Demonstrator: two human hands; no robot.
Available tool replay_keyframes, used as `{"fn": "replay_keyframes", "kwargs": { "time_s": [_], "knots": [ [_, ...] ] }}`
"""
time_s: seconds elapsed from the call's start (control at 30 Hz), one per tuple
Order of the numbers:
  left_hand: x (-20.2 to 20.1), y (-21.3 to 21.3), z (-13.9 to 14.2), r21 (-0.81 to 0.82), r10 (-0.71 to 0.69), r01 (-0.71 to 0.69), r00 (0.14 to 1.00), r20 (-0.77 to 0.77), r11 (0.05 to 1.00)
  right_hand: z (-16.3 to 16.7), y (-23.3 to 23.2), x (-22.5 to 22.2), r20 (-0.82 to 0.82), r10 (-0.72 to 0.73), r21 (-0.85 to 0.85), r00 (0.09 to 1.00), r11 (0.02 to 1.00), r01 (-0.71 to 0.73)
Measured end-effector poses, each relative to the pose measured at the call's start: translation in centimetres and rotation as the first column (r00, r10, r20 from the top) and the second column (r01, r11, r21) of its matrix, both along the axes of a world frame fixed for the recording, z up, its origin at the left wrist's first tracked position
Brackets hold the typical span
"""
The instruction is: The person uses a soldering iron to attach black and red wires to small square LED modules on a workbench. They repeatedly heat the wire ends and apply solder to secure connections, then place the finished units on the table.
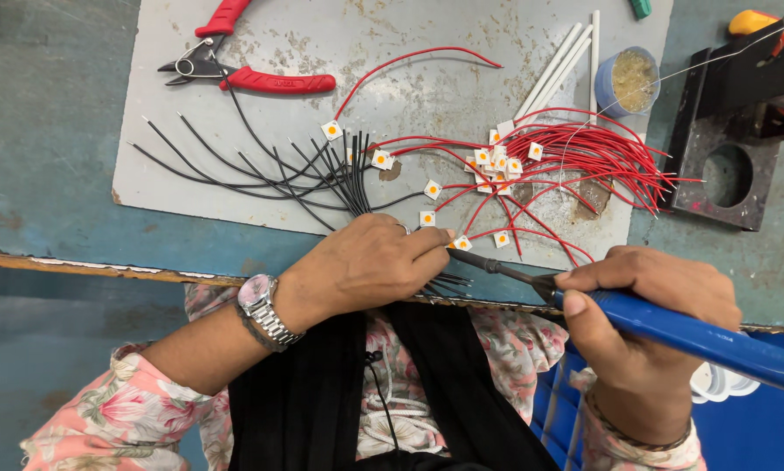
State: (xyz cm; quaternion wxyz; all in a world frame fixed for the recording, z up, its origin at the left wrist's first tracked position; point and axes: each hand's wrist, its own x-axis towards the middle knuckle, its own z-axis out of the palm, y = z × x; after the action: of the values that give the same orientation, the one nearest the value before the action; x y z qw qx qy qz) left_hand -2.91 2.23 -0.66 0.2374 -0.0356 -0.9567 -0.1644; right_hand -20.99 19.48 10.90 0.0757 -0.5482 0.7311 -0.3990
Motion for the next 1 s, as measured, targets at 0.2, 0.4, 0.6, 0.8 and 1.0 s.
{"fn": "replay_keyframes", "kwargs": {
  "time_s": [0.2, 0.4, 0.6, 0.8, 1.0],
  "knots": [
    [-0.1, 0.0, 0.0, 0.024, -0.001, 0.001, 1.000, 0.006, 1.000, 1.4, -1.1, 0.0, -0.068, 0.109, 0.068, 0.992, 0.992, -0.104],
    [-0.2, 0.0, 0.1, 0.034, -0.009, 0.008, 1.000, 0.014, 0.999, 2.2, -2.5, -0.1, -0.119, 0.157, 0.132, 0.980, 0.981, -0.142],
    [-0.2, -0.1, 0.0, 0.015, -0.016, 0.016, 1.000, 0.008, 1.000, 3.1, -2.4, 0.1, -0.147, 0.173, 0.163, 0.974, 0.975, -0.149],
    [-0.3, 0.1, -0.1, 0.031, -0.009, 0.009, 1.000, 0.001, 0.999, 3.1, -1.3, 0.4, -0.046, 0.070, 0.058, 0.996, 0.996, -0.067],
    [-0.3, 0.1, -0.1, 0.034, -0.013, 0.013, 1.000, -0.005, 0.999, 2.9, -1.3, 0.4, -0.027, 0.011, 0.046, 1.000, 0.999, -0.009]
  ]
}}
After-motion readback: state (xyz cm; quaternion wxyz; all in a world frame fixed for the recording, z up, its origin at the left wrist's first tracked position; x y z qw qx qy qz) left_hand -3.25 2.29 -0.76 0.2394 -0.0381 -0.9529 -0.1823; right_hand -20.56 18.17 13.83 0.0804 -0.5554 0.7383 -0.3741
